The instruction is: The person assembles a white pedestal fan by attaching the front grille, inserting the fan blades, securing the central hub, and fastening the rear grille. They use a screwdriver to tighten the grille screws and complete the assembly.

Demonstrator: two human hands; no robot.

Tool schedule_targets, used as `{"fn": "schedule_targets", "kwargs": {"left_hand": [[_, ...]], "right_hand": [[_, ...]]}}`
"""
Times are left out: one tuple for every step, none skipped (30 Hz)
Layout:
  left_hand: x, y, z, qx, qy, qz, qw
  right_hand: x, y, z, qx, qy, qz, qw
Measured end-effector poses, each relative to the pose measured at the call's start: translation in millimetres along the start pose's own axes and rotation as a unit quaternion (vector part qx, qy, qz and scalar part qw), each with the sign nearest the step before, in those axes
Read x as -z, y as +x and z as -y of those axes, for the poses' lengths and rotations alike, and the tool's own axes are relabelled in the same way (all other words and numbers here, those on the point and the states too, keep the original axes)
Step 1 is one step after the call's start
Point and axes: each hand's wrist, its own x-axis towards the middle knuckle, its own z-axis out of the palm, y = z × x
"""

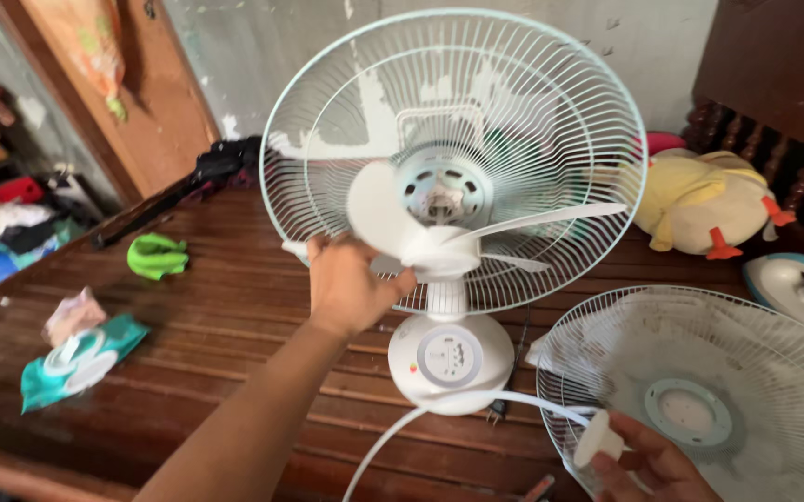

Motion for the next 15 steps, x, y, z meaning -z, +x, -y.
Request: {"fn": "schedule_targets", "kwargs": {"left_hand": [[-0.7, -0.8, 1.8, -0.002, 0.016, 0.008, 1.000], [-1.2, -3.8, 3.5, -0.004, 0.031, 0.016, 0.999], [-2.0, -4.8, 4.1, 0.011, 0.036, 0.030, 0.999], [-2.5, -6.1, 4.4, 0.026, 0.040, 0.045, 0.998], [-4.2, -5.4, 2.7, 0.037, 0.042, 0.058, 0.997], [-4.6, -6.6, 1.1, 0.031, 0.042, 0.056, 0.997], [-2.7, -3.5, 1.4, 0.021, 0.043, 0.050, 0.998], [-0.3, 1.8, 2.4, 0.010, 0.044, 0.044, 0.998], [0.8, 3.3, 3.7, 0.004, 0.057, 0.050, 0.997], [1.4, 6.0, 5.3, -0.003, 0.069, 0.055, 0.996], [0.8, -4.0, 4.8, 0.000, 0.079, 0.071, 0.994], [0.1, -14.4, 2.8, 0.005, 0.075, 0.070, 0.995], [1.4, -10.3, 1.4, -0.001, 0.075, 0.060, 0.995], [4.0, -7.7, -0.2, -0.008, 0.074, 0.049, 0.996], [5.7, -4.4, -1.8, -0.031, 0.075, 0.040, 0.996]], "right_hand": [[5.6, 8.3, 0.3, -0.085, 0.057, 0.033, 0.994], [10.6, 17.0, 1.7, -0.169, 0.114, 0.068, 0.977], [14.2, 20.0, 1.7, -0.250, 0.174, 0.099, 0.947], [16.7, 17.5, 0.0, -0.260, 0.238, 0.112, 0.929], [19.5, 14.8, 0.0, -0.265, 0.305, 0.120, 0.907], [22.3, 11.6, 1.7, -0.269, 0.369, 0.129, 0.880], [21.5, 12.0, 7.8, -0.250, 0.391, 0.156, 0.872], [19.7, 12.9, 15.8, -0.232, 0.411, 0.184, 0.862], [20.6, 10.6, 23.4, -0.219, 0.424, 0.213, 0.853], [19.4, 12.4, 34.3, -0.210, 0.441, 0.257, 0.834], [23.1, 9.6, 44.0, -0.213, 0.451, 0.297, 0.814], [27.0, 0.7, 53.3, -0.216, 0.461, 0.335, 0.793], [22.4, -4.2, 68.8, -0.168, 0.462, 0.375, 0.786], [14.9, -8.4, 87.4, -0.120, 0.462, 0.414, 0.776], [9.5, -15.9, 105.5, -0.066, 0.463, 0.445, 0.763]]}}
